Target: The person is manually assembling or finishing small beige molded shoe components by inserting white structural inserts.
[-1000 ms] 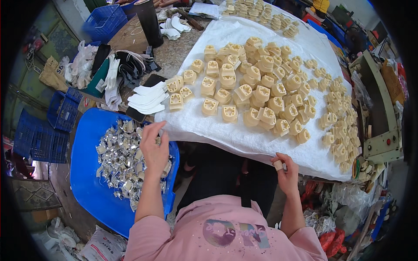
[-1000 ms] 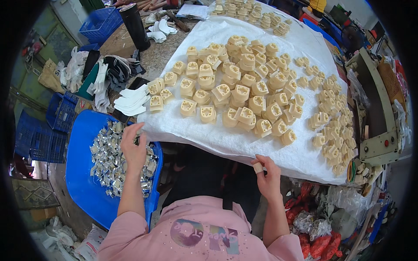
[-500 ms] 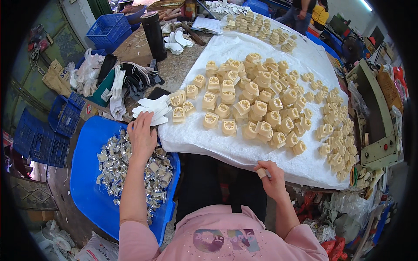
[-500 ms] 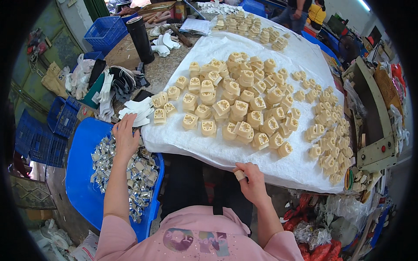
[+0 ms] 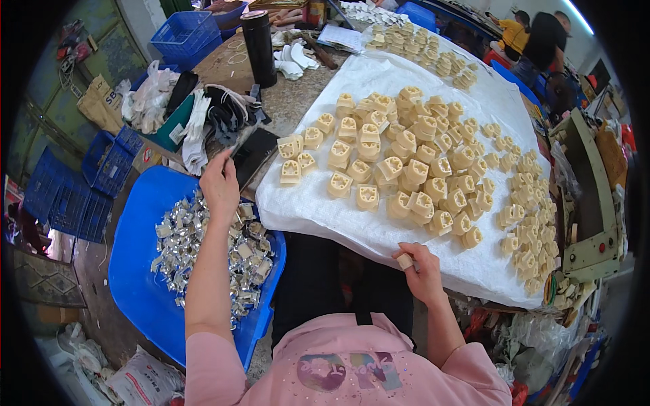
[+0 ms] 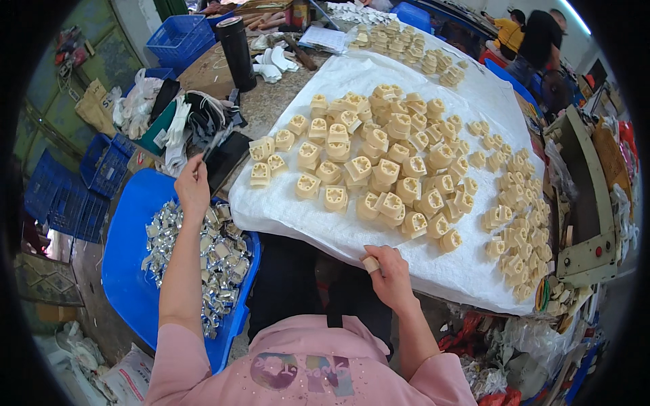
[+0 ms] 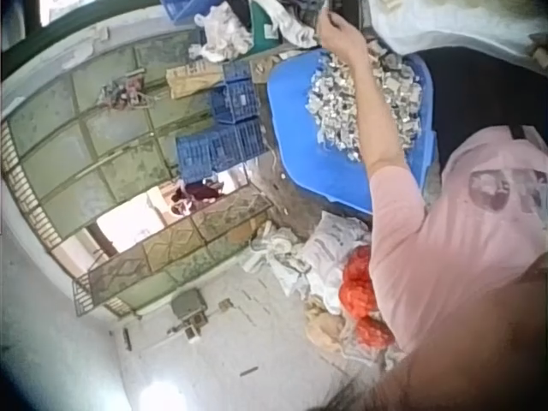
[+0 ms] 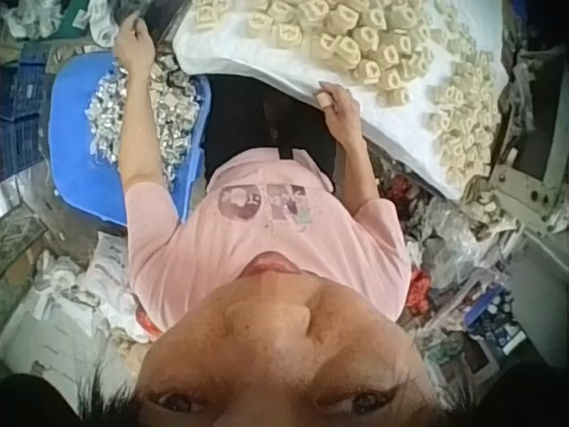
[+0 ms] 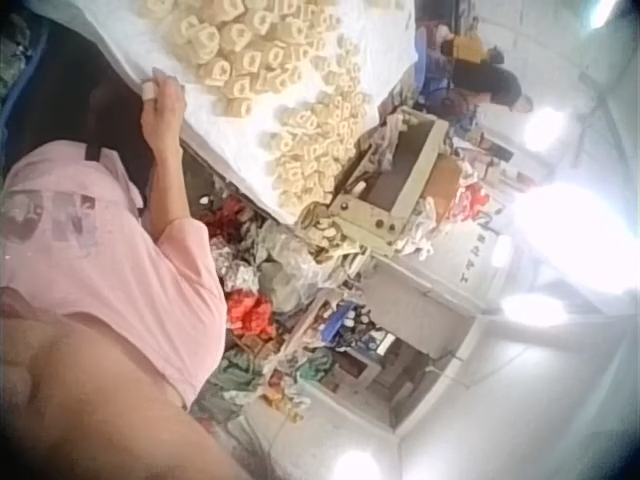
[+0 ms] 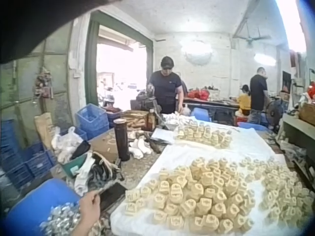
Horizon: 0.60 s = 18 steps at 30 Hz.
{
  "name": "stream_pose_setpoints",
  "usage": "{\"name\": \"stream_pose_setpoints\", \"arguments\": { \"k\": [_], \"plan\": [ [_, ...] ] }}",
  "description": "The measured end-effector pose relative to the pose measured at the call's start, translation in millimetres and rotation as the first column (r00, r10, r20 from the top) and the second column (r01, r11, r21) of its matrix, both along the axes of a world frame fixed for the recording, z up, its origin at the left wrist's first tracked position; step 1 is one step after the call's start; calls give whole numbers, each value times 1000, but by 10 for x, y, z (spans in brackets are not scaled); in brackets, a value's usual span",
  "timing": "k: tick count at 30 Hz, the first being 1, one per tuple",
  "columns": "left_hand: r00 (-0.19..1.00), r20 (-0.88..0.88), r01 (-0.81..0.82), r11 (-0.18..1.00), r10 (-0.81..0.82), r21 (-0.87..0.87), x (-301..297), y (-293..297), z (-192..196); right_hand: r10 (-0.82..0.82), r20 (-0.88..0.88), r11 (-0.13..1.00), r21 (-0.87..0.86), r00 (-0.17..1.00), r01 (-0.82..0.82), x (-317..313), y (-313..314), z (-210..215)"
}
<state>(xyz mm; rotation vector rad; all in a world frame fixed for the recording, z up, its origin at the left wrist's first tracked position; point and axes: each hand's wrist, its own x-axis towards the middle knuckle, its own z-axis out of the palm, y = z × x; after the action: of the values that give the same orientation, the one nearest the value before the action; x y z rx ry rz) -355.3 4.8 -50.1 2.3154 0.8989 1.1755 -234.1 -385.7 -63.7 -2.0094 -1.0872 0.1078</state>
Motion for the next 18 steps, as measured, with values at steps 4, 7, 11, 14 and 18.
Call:
{"name": "stream_pose_setpoints", "arguments": {
  "k": [4,7,11,14,18],
  "plan": [
    [958,124,-212,931,258,-298,-3,-22,138,-56,-131,995,79,990,66,-25,-47,36],
    [923,362,-103,990,130,-94,-110,-323,238,-55,-189,991,114,981,77,-63,-9,73],
    [943,193,210,936,-269,281,-381,-1010,210,21,-344,979,198,939,50,-162,135,70],
    [885,69,385,808,-460,445,-463,-1315,141,125,-693,947,296,711,122,-276,342,47],
    [796,-106,578,696,-596,426,-596,-1693,37,322,-942,886,337,100,319,-421,619,210]
  ]
}}
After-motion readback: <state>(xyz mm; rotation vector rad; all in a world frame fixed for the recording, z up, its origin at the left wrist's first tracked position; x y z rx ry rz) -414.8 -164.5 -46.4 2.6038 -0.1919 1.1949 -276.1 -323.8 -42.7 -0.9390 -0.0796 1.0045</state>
